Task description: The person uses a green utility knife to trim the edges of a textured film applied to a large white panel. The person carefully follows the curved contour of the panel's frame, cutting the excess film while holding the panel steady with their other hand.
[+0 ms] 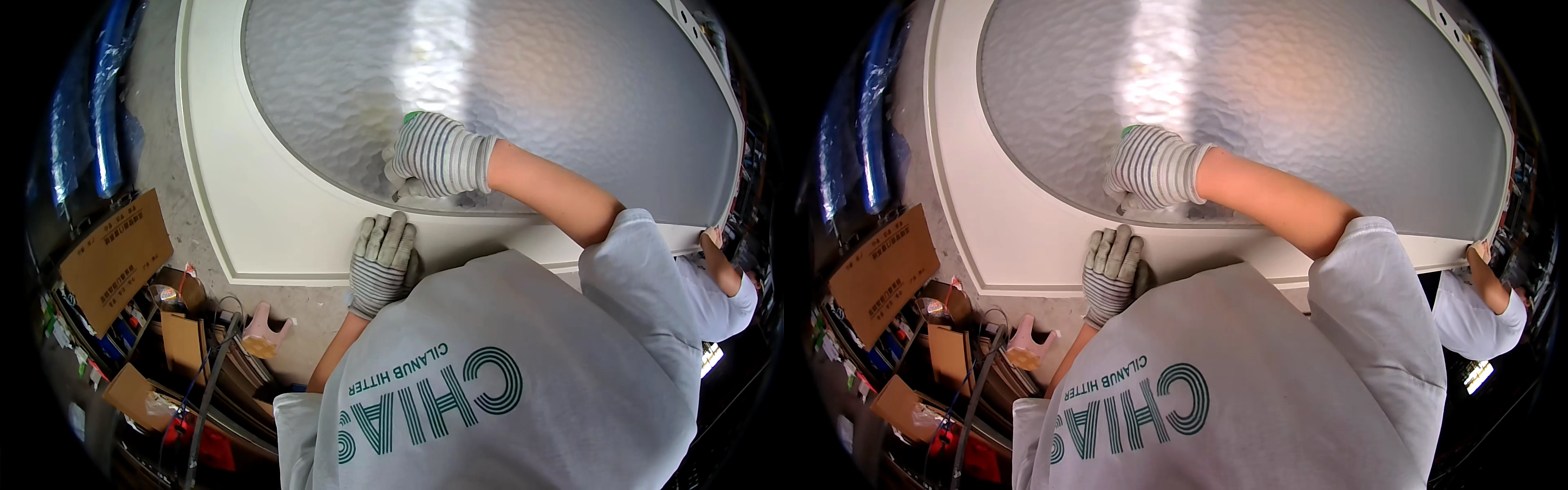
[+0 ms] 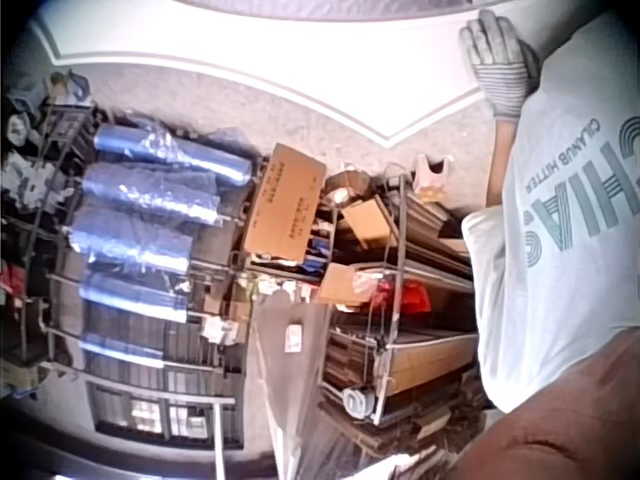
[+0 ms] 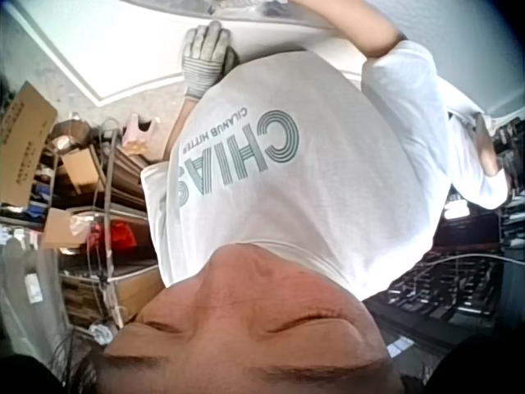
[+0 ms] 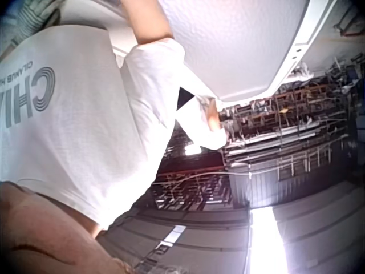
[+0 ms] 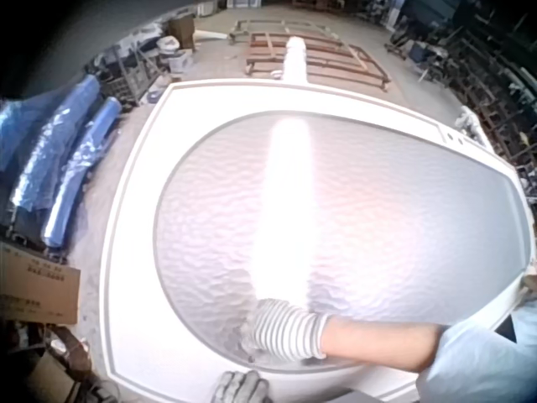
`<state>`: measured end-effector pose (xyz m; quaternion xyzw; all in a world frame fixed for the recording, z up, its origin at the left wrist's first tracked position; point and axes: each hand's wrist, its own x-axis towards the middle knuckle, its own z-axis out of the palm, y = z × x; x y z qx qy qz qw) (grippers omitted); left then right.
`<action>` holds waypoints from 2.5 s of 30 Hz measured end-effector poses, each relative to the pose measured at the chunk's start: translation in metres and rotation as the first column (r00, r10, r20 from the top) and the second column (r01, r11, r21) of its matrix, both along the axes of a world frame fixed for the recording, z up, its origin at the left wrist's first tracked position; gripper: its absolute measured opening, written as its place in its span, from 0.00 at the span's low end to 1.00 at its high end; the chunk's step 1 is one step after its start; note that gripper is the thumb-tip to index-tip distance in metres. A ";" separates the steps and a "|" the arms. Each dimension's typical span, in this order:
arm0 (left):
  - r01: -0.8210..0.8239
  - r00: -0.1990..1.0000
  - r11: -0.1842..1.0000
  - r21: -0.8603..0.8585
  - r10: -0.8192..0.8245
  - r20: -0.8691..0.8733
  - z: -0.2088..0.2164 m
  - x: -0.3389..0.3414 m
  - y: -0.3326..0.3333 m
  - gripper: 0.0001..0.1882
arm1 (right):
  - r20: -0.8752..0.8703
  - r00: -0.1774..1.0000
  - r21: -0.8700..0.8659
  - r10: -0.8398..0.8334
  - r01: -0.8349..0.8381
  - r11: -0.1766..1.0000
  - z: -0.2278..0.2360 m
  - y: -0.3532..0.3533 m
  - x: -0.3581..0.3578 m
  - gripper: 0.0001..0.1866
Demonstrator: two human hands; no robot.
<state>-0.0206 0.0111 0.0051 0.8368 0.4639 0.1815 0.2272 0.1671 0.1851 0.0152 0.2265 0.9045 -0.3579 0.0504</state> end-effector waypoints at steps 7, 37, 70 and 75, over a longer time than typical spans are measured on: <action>0.003 1.000 1.000 -0.002 -0.003 0.007 0.000 0.000 0.001 0.24 | -0.023 0.999 -0.019 -0.037 0.037 0.999 0.005 -0.001 -0.004 0.06; 0.002 1.000 1.000 -0.022 -0.002 0.019 0.001 0.001 0.002 0.24 | 0.365 0.905 0.018 -0.217 0.226 0.974 0.032 -0.040 -0.007 0.15; -0.007 0.999 1.000 0.001 0.007 0.034 0.002 0.001 0.000 0.24 | 0.089 0.993 0.101 0.072 -0.081 0.992 0.006 -0.016 0.016 0.16; 0.010 1.000 1.000 -0.006 -0.010 0.015 0.001 0.000 0.001 0.25 | -0.099 0.995 0.102 -0.015 0.025 0.994 0.002 -0.018 0.005 0.10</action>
